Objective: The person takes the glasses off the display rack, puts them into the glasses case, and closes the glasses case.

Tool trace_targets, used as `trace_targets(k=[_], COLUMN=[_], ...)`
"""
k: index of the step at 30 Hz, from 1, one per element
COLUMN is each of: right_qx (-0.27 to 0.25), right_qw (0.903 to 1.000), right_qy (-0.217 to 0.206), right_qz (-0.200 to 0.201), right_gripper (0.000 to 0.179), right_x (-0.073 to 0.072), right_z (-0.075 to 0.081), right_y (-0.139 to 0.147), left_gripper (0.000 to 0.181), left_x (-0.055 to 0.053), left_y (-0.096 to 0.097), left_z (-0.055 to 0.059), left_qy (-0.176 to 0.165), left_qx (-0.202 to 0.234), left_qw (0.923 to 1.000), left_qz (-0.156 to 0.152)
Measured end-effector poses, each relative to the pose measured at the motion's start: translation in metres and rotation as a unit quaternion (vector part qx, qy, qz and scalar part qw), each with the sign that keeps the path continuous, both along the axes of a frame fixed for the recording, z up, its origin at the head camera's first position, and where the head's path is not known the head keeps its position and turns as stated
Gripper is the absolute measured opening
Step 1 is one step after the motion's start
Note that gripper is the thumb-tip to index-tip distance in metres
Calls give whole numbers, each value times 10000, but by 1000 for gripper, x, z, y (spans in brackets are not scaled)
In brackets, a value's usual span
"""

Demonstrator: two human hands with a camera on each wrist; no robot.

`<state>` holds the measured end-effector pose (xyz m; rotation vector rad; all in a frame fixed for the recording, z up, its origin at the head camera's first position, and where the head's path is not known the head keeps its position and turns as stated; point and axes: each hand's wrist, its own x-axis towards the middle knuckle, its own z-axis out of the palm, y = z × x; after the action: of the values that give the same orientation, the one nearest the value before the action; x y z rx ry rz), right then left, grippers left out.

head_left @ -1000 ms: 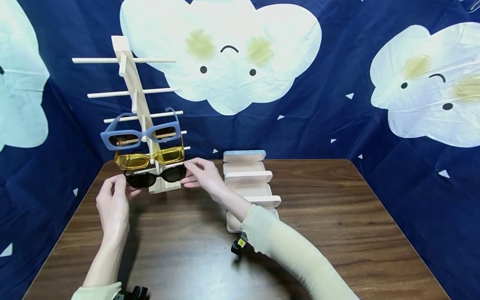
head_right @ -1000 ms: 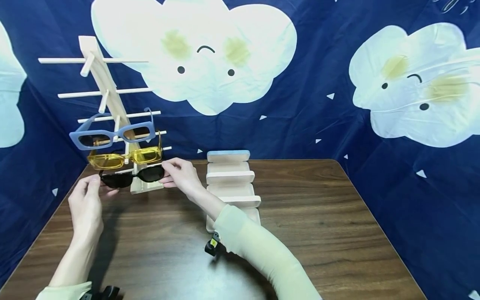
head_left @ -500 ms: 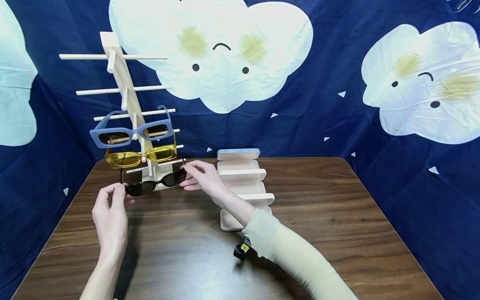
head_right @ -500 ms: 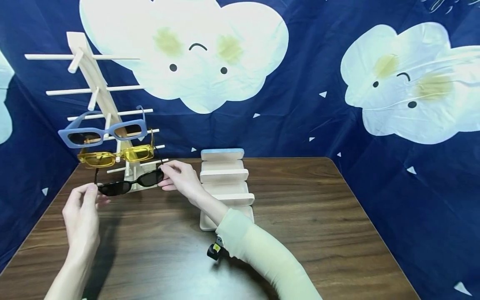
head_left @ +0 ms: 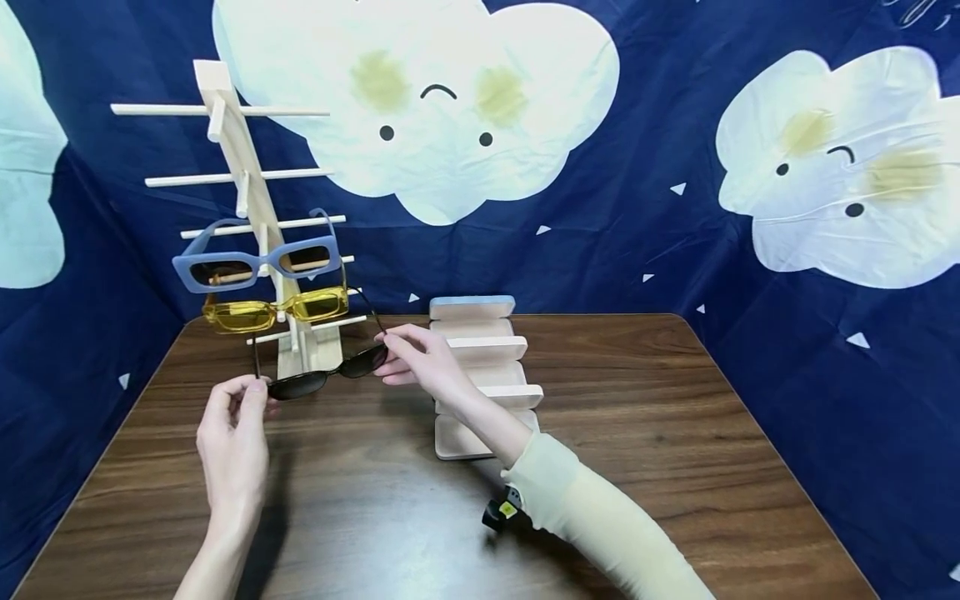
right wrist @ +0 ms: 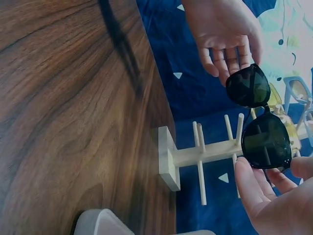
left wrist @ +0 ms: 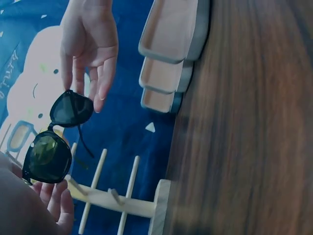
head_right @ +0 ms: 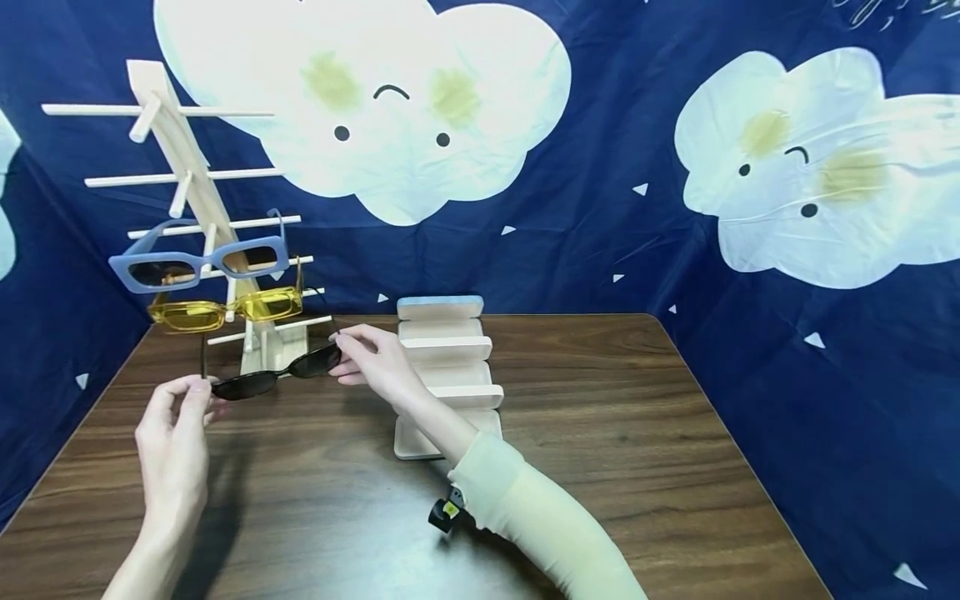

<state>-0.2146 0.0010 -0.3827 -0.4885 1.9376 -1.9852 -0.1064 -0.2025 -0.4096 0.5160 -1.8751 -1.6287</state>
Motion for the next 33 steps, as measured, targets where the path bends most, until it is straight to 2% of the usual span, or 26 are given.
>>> trace_targets(k=[6,11,22,27,33], right_qx=[100,110,154,100,36], right_qw=[9995,9984,9967,9952,9942], right_qy=[288,506,477,545,428], right_qz=[-107,-204,-638,-811,-982], right_gripper=[35,35,35,34,35], right_x=[6,8,21,24,26], right_z=[0,0,-4,-5,-6], right_y=[18,32,62,78,97], left_gripper=[8,10,28,31,34], left_x=[0,-1,-5,-8,-10], left_y=[10,21,45,57,71], left_z=[-6,-6,-10,-8,-4], left_qy=[-168,-274,-727,-798,-853], left_qx=[-241,-322,-561,-568,-626], left_qw=[9994,9985,9935,9903,9844], left_qz=[-201,-340,-670,-985,-1406])
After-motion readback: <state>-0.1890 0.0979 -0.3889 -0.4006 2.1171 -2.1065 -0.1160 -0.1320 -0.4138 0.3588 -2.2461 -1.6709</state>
